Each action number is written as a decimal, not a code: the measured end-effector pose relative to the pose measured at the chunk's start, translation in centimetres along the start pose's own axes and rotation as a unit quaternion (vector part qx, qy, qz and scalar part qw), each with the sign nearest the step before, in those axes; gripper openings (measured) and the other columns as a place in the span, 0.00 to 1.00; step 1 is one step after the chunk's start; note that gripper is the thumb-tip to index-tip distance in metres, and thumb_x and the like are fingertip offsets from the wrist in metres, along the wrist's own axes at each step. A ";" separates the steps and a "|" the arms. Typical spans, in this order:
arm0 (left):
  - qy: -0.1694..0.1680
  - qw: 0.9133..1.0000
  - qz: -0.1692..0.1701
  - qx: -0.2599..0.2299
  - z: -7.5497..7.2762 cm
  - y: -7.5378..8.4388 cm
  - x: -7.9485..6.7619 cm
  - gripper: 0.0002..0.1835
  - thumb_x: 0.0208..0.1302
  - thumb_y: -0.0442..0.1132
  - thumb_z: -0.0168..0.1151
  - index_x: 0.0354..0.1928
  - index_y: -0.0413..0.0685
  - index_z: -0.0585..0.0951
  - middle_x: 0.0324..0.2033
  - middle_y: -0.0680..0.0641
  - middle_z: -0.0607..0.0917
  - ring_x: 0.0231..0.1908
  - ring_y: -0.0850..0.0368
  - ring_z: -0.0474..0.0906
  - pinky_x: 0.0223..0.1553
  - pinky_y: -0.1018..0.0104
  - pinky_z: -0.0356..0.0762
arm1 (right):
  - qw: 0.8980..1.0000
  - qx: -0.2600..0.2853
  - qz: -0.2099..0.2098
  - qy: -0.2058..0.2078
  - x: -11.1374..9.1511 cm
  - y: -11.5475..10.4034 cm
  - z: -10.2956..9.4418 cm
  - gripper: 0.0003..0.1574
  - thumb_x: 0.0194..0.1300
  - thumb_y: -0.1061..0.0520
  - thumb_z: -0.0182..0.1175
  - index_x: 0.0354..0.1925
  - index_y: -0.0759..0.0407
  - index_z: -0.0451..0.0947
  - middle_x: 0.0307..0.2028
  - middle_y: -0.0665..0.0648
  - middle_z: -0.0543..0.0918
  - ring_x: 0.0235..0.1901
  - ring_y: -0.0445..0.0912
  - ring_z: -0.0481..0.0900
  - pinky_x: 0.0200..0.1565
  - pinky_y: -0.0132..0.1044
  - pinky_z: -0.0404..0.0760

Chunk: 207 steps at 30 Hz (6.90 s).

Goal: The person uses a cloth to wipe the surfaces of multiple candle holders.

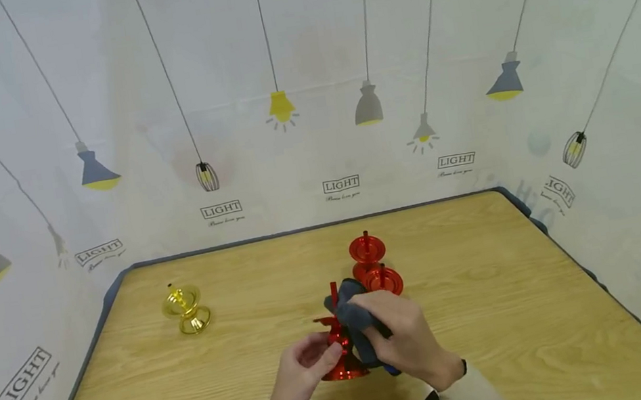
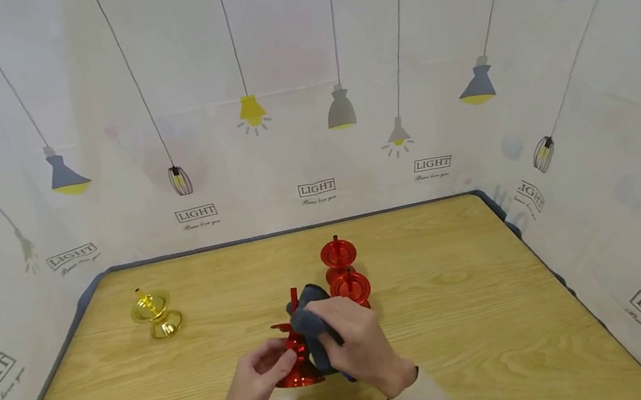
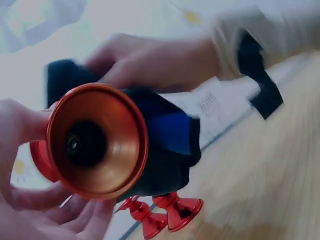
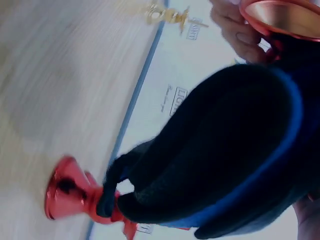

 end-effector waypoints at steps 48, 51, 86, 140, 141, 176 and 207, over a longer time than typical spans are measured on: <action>-0.243 0.926 0.004 -0.290 0.6 -1.5 0.5 0.15 0.79 0.43 0.50 0.50 0.55 0.87 0.44 0.56 0.90 0.46 0.64 0.85 0.55 0.66 0.79 | 0.980 0.144 0.135 0.029 -0.5 0.5 0.3 0.23 0.57 0.73 0.70 0.51 0.63 0.83 0.42 0.62 0.89 0.41 0.46 0.88 0.47 0.30 0.85; -0.257 0.920 0.010 -0.295 0.8 -1.6 0.4 0.17 0.80 0.41 0.47 0.53 0.54 0.86 0.46 0.55 0.89 0.49 0.63 0.85 0.58 0.66 0.77 | 0.982 0.134 0.131 0.025 -0.5 0.6 0.2 0.22 0.58 0.73 0.70 0.51 0.63 0.83 0.42 0.62 0.89 0.41 0.48 0.88 0.49 0.29 0.84; 0.021 0.999 0.028 0.015 0.3 -0.1 0.4 0.13 0.66 0.40 0.69 0.48 0.39 0.83 0.38 0.50 0.87 0.40 0.60 0.83 0.45 0.69 0.82 | 1.000 -0.010 -0.016 0.008 0.2 0.2 -0.1 0.13 0.74 0.56 0.59 0.48 0.65 0.83 0.41 0.59 0.88 0.41 0.50 0.87 0.53 0.36 0.84; -0.101 0.994 0.028 -0.041 -0.3 0.3 0.1 0.19 0.74 0.41 0.60 0.57 0.33 0.78 0.45 0.53 0.87 0.47 0.60 0.83 0.51 0.68 0.81 | 0.998 0.021 -0.015 0.050 0.7 -0.8 -0.2 0.12 0.72 0.59 0.61 0.48 0.66 0.83 0.41 0.62 0.87 0.42 0.52 0.87 0.57 0.35 0.82; -0.071 0.997 0.023 -0.012 -0.2 0.4 0.1 0.20 0.72 0.42 0.63 0.55 0.31 0.79 0.43 0.52 0.88 0.45 0.60 0.84 0.49 0.68 0.82 | 0.998 0.006 -0.031 0.048 0.7 -0.8 -0.1 0.12 0.73 0.58 0.60 0.47 0.66 0.83 0.41 0.62 0.87 0.42 0.52 0.87 0.56 0.36 0.82; 0.193 0.949 0.241 0.060 0.5 1.7 -0.7 0.15 0.57 0.27 0.73 0.47 0.41 0.86 0.34 0.41 0.88 0.34 0.59 0.86 0.40 0.68 0.85 | 0.990 0.077 0.110 0.044 -0.9 -2.4 1.2 0.25 0.58 0.72 0.70 0.54 0.62 0.79 0.46 0.61 0.86 0.45 0.49 0.87 0.52 0.27 0.82; 0.159 0.971 0.174 0.025 0.6 0.4 -0.4 0.11 0.61 0.27 0.70 0.46 0.35 0.85 0.39 0.49 0.88 0.40 0.59 0.85 0.44 0.68 0.84 | 0.994 0.054 0.086 0.047 -1.8 -1.4 1.4 0.18 0.62 0.67 0.70 0.51 0.64 0.83 0.43 0.63 0.89 0.43 0.51 0.89 0.52 0.29 0.83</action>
Point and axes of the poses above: each hand's wrist, its own x-axis towards the middle knuckle, its own z-axis out of the palm, y = z × x, the point moved 3 cm from there along x, towards the middle knuckle
